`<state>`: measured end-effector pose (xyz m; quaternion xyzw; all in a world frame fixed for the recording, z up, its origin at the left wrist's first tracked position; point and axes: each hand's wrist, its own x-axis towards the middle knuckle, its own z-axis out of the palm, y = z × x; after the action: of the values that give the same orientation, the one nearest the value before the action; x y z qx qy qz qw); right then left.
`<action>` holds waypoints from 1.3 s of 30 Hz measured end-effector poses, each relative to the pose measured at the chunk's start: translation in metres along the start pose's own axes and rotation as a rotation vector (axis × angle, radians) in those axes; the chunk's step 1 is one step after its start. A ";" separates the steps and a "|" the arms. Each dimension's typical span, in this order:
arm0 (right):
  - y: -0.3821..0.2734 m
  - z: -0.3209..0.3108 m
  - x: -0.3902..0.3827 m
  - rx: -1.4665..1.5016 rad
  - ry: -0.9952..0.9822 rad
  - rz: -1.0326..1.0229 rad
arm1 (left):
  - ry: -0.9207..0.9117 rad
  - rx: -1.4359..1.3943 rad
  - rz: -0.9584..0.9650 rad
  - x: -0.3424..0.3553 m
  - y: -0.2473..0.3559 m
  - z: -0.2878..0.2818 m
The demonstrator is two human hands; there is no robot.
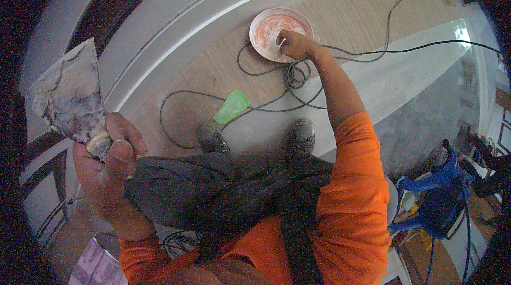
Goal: The person mixes a white paste in a small bowl using a trowel, then walks to a wall and applies the paste to the baseboard area. They use the trowel to spread the material and their finger to smooth the edges.
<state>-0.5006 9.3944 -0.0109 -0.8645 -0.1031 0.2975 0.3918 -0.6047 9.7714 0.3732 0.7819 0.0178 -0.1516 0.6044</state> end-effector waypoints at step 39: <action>-0.155 -0.040 0.047 1.482 1.184 -0.386 | 0.171 0.277 -0.019 -0.006 -0.002 -0.004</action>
<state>-0.4308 9.4934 0.1035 -0.3760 0.1846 -0.2662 0.8681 -0.6104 9.7764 0.3739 0.8677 0.0557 -0.0913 0.4854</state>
